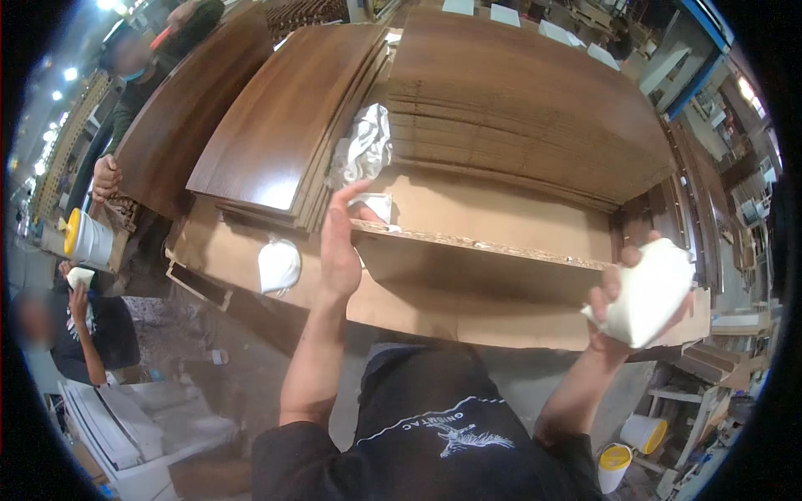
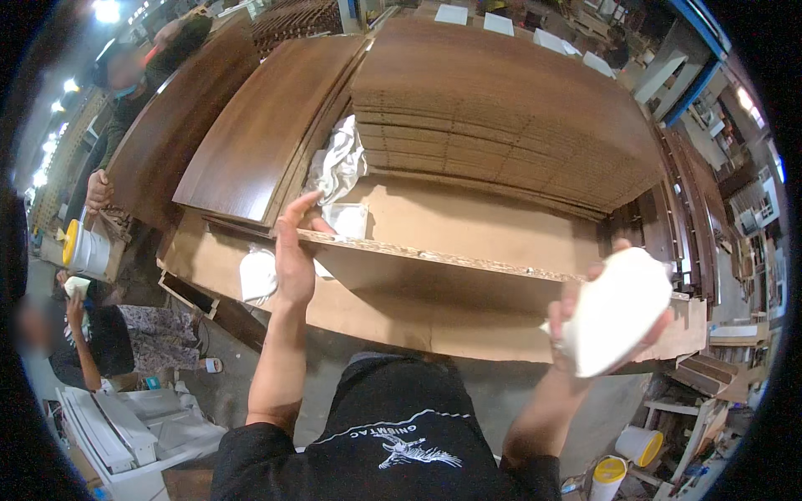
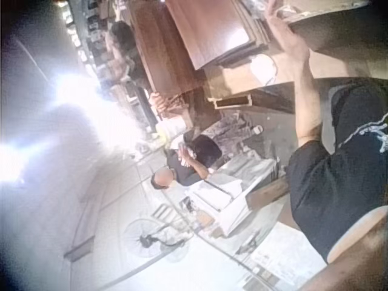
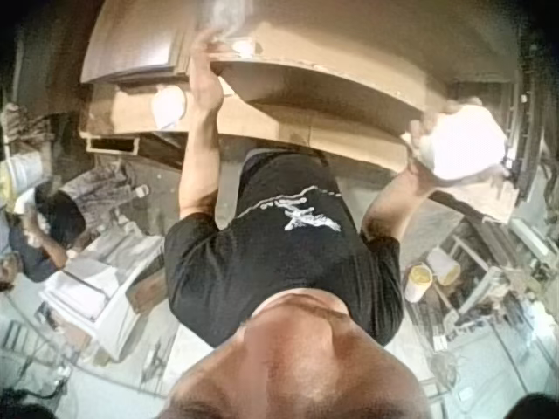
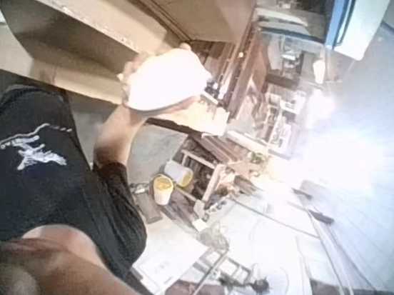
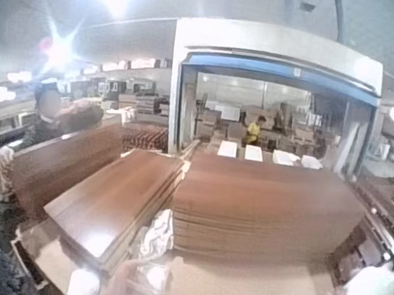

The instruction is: Applying wood glue from a bag to the edges of boards and wiping away excess glue with a cloth.

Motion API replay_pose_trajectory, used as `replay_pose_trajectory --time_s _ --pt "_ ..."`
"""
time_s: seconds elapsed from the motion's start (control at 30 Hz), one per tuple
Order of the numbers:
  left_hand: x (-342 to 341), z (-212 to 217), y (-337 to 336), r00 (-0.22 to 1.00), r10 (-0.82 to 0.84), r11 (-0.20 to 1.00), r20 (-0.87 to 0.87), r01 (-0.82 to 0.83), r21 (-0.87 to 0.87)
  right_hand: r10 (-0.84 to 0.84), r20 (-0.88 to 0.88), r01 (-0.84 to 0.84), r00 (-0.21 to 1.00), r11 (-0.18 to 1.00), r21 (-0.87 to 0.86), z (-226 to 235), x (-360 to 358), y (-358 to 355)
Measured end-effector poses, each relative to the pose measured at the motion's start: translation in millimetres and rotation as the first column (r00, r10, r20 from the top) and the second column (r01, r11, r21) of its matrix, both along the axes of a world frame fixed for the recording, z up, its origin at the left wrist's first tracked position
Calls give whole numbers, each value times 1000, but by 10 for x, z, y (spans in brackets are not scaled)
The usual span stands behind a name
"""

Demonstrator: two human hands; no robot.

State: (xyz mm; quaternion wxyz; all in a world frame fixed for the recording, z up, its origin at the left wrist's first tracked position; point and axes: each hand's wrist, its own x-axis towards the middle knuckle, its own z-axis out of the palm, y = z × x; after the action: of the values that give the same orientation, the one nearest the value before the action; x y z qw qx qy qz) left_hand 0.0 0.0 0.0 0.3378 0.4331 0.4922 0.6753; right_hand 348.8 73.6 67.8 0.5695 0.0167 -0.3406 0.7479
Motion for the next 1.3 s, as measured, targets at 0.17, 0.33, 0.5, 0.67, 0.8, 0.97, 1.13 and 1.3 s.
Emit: replay_pose_trajectory --time_s 0.17,0.33,0.5,0.67,0.8,0.97,1.13,1.3 --pt "-275 -37 -39 994 -97 995 -45 97 -2 -425 171 444 889 890 -102 176 -969 -205" --pt "-234 -90 -71 992 -127 992 -24 127 13 -546 364 500 755 838 221 193 -1302 -85" --pt "-157 -73 -106 997 -81 996 16 80 34 -760 518 532 392 647 547 22 -1493 -13" --pt "-146 -12 -131 996 -74 997 39 72 41 -787 570 387 236 614 687 269 -1845 -170" --pt "-141 -20 -143 997 -63 996 40 61 58 -825 509 400 246 565 722 224 -1865 -173" --pt "-138 7 -156 996 -72 996 46 70 48 -804 521 398 288 595 699 207 -1874 -248" --pt "-138 15 -177 997 -65 997 42 63 42 -921 345 265 182 384 885 -62 -1667 -204" --pt "-141 10 -188 996 -84 995 38 82 54 -990 123 79 65 128 989 -88 -1533 -222"
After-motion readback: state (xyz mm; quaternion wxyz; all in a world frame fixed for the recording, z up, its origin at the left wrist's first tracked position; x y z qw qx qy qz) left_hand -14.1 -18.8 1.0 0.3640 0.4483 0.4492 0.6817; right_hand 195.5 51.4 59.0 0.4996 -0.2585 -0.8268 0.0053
